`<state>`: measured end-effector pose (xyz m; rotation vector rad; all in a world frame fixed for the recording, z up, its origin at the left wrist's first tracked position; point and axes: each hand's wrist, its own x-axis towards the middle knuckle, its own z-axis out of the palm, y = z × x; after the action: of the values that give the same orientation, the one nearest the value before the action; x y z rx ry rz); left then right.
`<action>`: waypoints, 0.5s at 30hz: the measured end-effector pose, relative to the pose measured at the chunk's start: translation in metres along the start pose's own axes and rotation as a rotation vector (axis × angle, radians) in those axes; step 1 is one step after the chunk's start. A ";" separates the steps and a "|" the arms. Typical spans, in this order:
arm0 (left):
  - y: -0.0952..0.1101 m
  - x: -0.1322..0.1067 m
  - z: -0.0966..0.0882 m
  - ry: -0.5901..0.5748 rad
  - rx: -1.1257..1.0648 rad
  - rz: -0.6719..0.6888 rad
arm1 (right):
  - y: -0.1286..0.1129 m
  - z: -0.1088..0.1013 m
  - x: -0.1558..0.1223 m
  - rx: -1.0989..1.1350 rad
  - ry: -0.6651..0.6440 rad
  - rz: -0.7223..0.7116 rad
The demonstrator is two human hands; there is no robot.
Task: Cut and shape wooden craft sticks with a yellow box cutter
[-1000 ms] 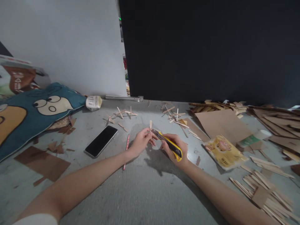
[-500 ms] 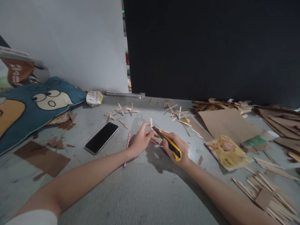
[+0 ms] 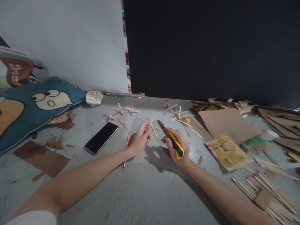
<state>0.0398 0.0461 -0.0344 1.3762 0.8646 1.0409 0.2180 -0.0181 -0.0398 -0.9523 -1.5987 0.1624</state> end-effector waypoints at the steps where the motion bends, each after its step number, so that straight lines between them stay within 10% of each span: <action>1: 0.000 0.000 0.000 0.005 0.018 -0.008 | 0.001 0.000 0.000 -0.005 -0.001 0.008; 15: 0.002 -0.003 0.006 -0.096 -0.083 0.067 | -0.006 -0.004 0.004 0.006 -0.079 -0.076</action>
<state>0.0444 0.0415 -0.0324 1.3817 0.7014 1.0415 0.2183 -0.0212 -0.0322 -0.8885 -1.7034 0.1531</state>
